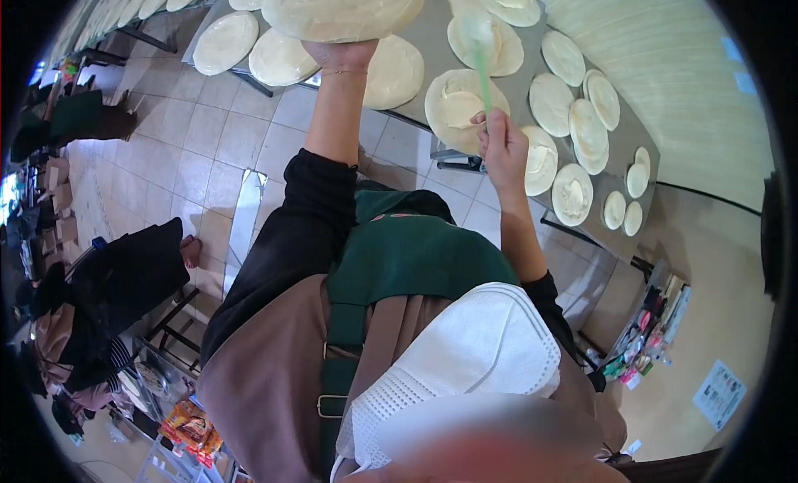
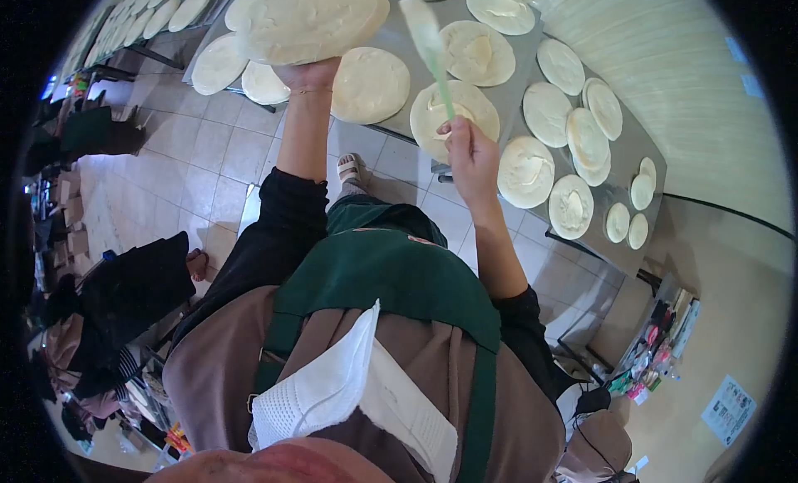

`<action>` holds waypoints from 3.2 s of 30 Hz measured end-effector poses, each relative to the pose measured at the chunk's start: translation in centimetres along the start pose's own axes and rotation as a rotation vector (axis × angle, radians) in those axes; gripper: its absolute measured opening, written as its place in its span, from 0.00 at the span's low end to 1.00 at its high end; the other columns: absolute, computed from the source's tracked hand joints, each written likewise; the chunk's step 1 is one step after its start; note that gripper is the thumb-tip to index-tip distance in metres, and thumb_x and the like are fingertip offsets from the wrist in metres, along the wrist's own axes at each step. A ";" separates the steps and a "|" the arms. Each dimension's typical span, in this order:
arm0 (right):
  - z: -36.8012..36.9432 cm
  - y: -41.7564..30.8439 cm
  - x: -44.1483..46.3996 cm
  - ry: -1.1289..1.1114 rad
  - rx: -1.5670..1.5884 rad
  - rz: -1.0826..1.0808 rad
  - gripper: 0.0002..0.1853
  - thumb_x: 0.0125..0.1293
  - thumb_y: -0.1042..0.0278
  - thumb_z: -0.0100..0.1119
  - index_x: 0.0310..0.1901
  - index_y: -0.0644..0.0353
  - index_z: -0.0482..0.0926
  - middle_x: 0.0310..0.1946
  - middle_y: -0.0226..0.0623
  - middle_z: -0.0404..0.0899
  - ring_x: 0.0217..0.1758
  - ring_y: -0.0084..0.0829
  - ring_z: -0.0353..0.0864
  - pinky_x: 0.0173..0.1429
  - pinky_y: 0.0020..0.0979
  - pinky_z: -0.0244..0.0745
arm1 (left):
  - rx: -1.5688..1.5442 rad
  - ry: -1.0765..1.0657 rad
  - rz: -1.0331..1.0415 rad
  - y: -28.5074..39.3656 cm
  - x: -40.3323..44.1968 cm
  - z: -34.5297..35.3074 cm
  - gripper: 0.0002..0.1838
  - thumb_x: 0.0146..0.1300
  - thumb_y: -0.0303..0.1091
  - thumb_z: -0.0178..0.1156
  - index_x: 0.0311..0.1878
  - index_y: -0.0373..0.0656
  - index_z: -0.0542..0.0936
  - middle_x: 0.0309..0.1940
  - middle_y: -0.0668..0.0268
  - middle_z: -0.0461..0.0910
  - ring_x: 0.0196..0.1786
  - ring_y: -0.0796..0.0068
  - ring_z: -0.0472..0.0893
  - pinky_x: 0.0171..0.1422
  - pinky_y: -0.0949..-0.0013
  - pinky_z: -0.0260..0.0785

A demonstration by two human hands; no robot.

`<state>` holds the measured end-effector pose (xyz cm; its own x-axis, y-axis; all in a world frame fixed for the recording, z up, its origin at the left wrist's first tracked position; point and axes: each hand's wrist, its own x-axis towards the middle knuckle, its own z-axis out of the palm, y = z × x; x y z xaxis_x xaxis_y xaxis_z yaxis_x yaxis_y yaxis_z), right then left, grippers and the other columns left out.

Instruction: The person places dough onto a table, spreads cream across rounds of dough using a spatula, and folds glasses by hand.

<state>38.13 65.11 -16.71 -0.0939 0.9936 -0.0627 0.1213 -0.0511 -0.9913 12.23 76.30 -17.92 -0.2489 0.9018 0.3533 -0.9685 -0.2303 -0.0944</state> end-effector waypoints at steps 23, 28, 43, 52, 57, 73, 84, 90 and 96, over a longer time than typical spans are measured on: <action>-0.9 -0.8 -4.6 -0.106 -0.462 -0.126 0.17 0.72 0.62 0.49 0.33 0.68 0.79 0.18 0.36 0.77 0.20 0.23 0.72 0.29 0.29 0.68 | -0.052 0.001 -0.119 -1.2 -1.8 -3.5 0.34 0.67 0.61 0.41 0.70 0.49 0.63 0.69 0.60 0.64 0.70 0.51 0.63 0.71 0.40 0.55; -2.4 -0.7 -2.1 0.077 -0.345 0.004 0.19 0.73 0.60 0.48 0.34 0.68 0.80 0.19 0.35 0.78 0.21 0.19 0.72 0.28 0.28 0.67 | -0.088 0.041 -0.207 -1.5 -3.8 -4.8 0.34 0.67 0.61 0.43 0.70 0.50 0.62 0.68 0.61 0.64 0.68 0.53 0.65 0.68 0.43 0.61; 0.3 -3.8 2.6 -0.048 -0.885 -0.426 0.16 0.69 0.59 0.52 0.31 0.63 0.75 0.21 0.45 0.76 0.24 0.50 0.75 0.29 0.44 0.69 | 0.453 0.333 -0.561 -4.1 -6.9 -5.5 0.33 0.66 0.56 0.50 0.68 0.45 0.64 0.64 0.60 0.69 0.62 0.58 0.73 0.63 0.52 0.71; -2.7 -3.8 2.9 -0.108 -0.755 -0.369 0.16 0.70 0.59 0.51 0.31 0.64 0.76 0.21 0.49 0.75 0.23 0.49 0.75 0.28 0.42 0.68 | 0.223 0.338 -0.543 -4.7 -7.1 -6.9 0.32 0.68 0.58 0.41 0.66 0.46 0.67 0.63 0.58 0.69 0.62 0.55 0.72 0.63 0.49 0.68; -2.1 0.4 2.7 0.184 -0.697 -0.191 0.17 0.72 0.60 0.48 0.30 0.67 0.74 0.19 0.54 0.73 0.24 0.54 0.75 0.28 0.43 0.67 | 0.059 0.239 -0.503 -5.3 -6.3 -5.8 0.33 0.68 0.59 0.37 0.67 0.47 0.67 0.63 0.59 0.70 0.62 0.55 0.71 0.64 0.48 0.67; 0.4 -0.2 1.6 0.022 -0.591 -0.198 0.16 0.71 0.63 0.49 0.31 0.67 0.74 0.20 0.52 0.74 0.24 0.52 0.75 0.29 0.42 0.67 | 0.088 0.324 -0.594 -5.9 -6.3 -7.7 0.32 0.69 0.58 0.37 0.66 0.45 0.67 0.60 0.59 0.73 0.60 0.56 0.74 0.63 0.51 0.69; -2.7 -2.2 2.4 -0.277 -0.828 -0.426 0.11 0.68 0.64 0.55 0.35 0.65 0.78 0.22 0.48 0.75 0.22 0.44 0.74 0.27 0.36 0.67 | 0.021 0.237 -0.722 -5.2 -6.1 -9.5 0.31 0.68 0.57 0.41 0.64 0.44 0.69 0.59 0.58 0.74 0.58 0.56 0.75 0.60 0.51 0.71; -3.4 -3.0 5.5 -0.119 -0.921 -0.394 0.11 0.67 0.64 0.56 0.35 0.63 0.79 0.22 0.45 0.76 0.23 0.44 0.76 0.27 0.37 0.68 | -0.049 0.330 -0.781 -5.1 -4.8 -8.0 0.30 0.67 0.55 0.45 0.63 0.43 0.70 0.57 0.59 0.75 0.56 0.58 0.77 0.60 0.52 0.71; -3.8 -1.9 4.1 -0.370 -0.947 -0.547 0.13 0.67 0.60 0.54 0.32 0.61 0.78 0.23 0.43 0.77 0.24 0.44 0.77 0.27 0.41 0.69 | 0.381 0.237 -0.631 -4.8 -4.8 -6.7 0.28 0.67 0.54 0.46 0.61 0.44 0.72 0.56 0.59 0.76 0.57 0.58 0.76 0.60 0.52 0.71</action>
<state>41.23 69.67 -14.66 -0.6278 0.7610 0.1634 0.6527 0.6291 -0.4222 18.09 75.48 -25.40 0.3166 0.9483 0.0208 -0.8719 0.2823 0.4001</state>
